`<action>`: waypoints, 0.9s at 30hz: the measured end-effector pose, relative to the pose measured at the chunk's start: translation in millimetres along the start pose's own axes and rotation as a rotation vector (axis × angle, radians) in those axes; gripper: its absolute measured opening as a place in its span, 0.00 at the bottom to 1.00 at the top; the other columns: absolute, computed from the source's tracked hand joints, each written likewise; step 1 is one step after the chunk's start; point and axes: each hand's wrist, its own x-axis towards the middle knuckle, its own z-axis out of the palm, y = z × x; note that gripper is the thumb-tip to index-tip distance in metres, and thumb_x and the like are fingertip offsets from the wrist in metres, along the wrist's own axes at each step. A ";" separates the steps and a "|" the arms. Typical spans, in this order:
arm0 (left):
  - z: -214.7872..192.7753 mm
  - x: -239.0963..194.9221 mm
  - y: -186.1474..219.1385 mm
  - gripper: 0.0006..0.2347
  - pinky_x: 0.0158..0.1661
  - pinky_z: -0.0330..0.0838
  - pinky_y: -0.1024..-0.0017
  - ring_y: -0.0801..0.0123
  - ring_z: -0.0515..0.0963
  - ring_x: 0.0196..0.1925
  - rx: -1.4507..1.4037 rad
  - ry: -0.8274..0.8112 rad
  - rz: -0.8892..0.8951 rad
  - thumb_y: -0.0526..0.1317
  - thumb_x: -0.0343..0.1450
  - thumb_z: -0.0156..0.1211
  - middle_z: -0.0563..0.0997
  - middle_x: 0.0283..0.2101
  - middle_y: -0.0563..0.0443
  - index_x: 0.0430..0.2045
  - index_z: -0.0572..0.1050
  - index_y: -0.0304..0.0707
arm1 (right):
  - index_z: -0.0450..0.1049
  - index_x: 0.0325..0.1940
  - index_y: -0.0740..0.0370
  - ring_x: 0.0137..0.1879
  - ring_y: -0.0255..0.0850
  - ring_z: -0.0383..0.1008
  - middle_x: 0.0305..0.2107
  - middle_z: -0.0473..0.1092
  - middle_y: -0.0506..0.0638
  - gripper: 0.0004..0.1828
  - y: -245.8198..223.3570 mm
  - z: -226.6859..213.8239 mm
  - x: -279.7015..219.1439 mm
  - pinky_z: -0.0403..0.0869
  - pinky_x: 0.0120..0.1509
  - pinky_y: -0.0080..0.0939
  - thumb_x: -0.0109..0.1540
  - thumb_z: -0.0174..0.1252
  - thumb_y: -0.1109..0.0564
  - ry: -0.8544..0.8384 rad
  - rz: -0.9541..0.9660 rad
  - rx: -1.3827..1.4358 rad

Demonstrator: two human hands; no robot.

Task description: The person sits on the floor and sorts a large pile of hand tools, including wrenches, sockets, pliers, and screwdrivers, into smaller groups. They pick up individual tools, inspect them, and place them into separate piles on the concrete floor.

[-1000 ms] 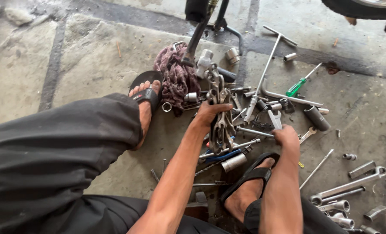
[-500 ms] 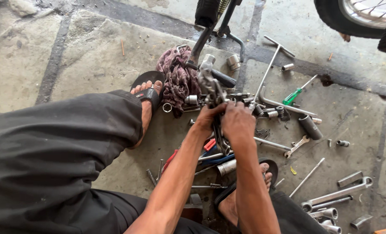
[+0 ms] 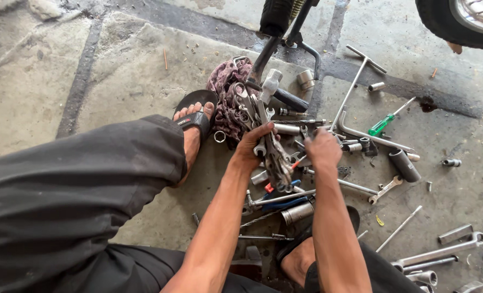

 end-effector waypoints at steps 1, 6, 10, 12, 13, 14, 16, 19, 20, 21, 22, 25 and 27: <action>-1.1 -1.5 1.9 0.10 0.30 0.81 0.68 0.66 0.84 0.28 0.033 -0.003 0.018 0.38 0.64 0.74 0.82 0.27 0.48 0.32 0.79 0.34 | 0.79 0.48 0.62 0.49 0.61 0.78 0.43 0.77 0.64 0.24 2.0 12.5 4.9 0.75 0.53 0.56 0.57 0.65 0.42 -0.001 -0.010 -0.073; 0.9 -7.8 14.7 0.10 0.28 0.80 0.69 0.66 0.84 0.27 0.140 0.017 0.071 0.35 0.63 0.74 0.82 0.27 0.49 0.32 0.79 0.32 | 0.81 0.45 0.62 0.51 0.59 0.80 0.44 0.78 0.62 0.16 -2.1 57.9 26.9 0.78 0.54 0.55 0.60 0.60 0.50 -0.065 0.040 -0.131; 8.5 -10.5 18.4 0.10 0.28 0.80 0.69 0.66 0.84 0.26 0.146 0.027 0.101 0.35 0.63 0.74 0.82 0.27 0.48 0.32 0.79 0.31 | 0.80 0.45 0.62 0.50 0.60 0.80 0.43 0.78 0.63 0.16 9.8 65.0 38.1 0.77 0.54 0.55 0.58 0.62 0.50 -0.075 -0.032 -0.114; 7.6 -12.7 22.7 0.10 0.27 0.80 0.69 0.66 0.83 0.25 0.189 0.016 0.067 0.36 0.63 0.74 0.83 0.27 0.47 0.31 0.79 0.31 | 0.79 0.45 0.62 0.46 0.58 0.79 0.40 0.77 0.62 0.17 15.8 63.0 37.3 0.77 0.51 0.56 0.56 0.63 0.51 -0.039 -0.102 -0.057; 6.7 -13.2 24.2 0.10 0.26 0.80 0.69 0.66 0.83 0.24 0.209 0.013 0.051 0.36 0.63 0.74 0.83 0.26 0.46 0.31 0.79 0.31 | 0.78 0.46 0.62 0.45 0.57 0.79 0.38 0.77 0.62 0.17 19.3 58.7 35.9 0.76 0.50 0.56 0.56 0.63 0.51 -0.024 -0.138 -0.029; 5.7 -13.3 25.4 0.10 0.26 0.80 0.69 0.66 0.83 0.25 0.217 0.018 0.044 0.36 0.63 0.74 0.83 0.26 0.47 0.31 0.79 0.32 | 0.78 0.46 0.62 0.42 0.53 0.79 0.37 0.77 0.60 0.15 23.1 51.4 34.0 0.77 0.48 0.54 0.59 0.60 0.52 -0.031 -0.084 0.087; 3.0 -13.3 27.6 0.10 0.27 0.80 0.71 0.67 0.84 0.26 0.233 0.032 0.038 0.35 0.62 0.74 0.83 0.27 0.47 0.32 0.80 0.33 | 0.78 0.46 0.62 0.35 0.44 0.79 0.33 0.77 0.57 0.11 28.7 27.2 30.2 0.78 0.44 0.49 0.64 0.54 0.56 -0.052 0.018 0.320; -1.3 -12.7 26.4 0.10 0.26 0.79 0.70 0.67 0.83 0.25 0.185 -0.024 0.014 0.35 0.62 0.74 0.83 0.27 0.46 0.32 0.80 0.33 | 0.78 0.46 0.60 0.28 0.36 0.68 0.30 0.73 0.51 0.11 31.8 -26.5 19.4 0.71 0.34 0.42 0.69 0.52 0.54 -0.039 -0.009 0.636; -3.3 -13.4 26.5 0.10 0.27 0.80 0.70 0.67 0.84 0.26 0.165 -0.036 -0.002 0.35 0.63 0.74 0.83 0.28 0.46 0.32 0.79 0.33 | 0.78 0.46 0.61 0.28 0.33 0.68 0.29 0.73 0.49 0.10 29.8 -46.0 14.3 0.70 0.34 0.38 0.68 0.53 0.55 -0.022 -0.050 0.694; -4.2 -12.3 25.9 0.10 0.28 0.80 0.69 0.67 0.84 0.27 0.147 -0.054 -0.022 0.36 0.63 0.74 0.83 0.29 0.47 0.32 0.79 0.33 | 0.78 0.46 0.62 0.29 0.33 0.67 0.30 0.72 0.50 0.10 26.5 -64.4 8.3 0.69 0.33 0.38 0.68 0.54 0.56 -0.076 -0.093 0.729; -5.2 -11.3 25.2 0.10 0.29 0.80 0.69 0.67 0.84 0.28 0.128 -0.072 -0.042 0.36 0.64 0.74 0.83 0.29 0.48 0.32 0.79 0.32 | 0.79 0.47 0.63 0.29 0.34 0.66 0.30 0.71 0.51 0.10 21.4 -80.9 2.0 0.68 0.33 0.38 0.67 0.55 0.57 -0.131 -0.137 0.763; -6.7 -8.2 21.5 0.09 0.33 0.81 0.70 0.66 0.85 0.30 0.006 -0.169 -0.161 0.38 0.67 0.72 0.84 0.31 0.45 0.33 0.79 0.32 | 0.77 0.51 0.66 0.29 0.34 0.65 0.31 0.70 0.52 0.12 -8.1 -108.6 -18.5 0.67 0.33 0.37 0.65 0.58 0.58 -0.279 -0.223 0.906; -8.4 -8.0 19.6 0.09 0.35 0.81 0.69 0.65 0.86 0.33 -0.014 -0.173 -0.165 0.38 0.68 0.71 0.84 0.32 0.46 0.34 0.79 0.31 | 0.74 0.54 0.66 0.31 0.35 0.67 0.34 0.71 0.53 0.16 -32.7 -114.7 -29.9 0.69 0.33 0.36 0.64 0.60 0.58 -0.310 -0.245 0.922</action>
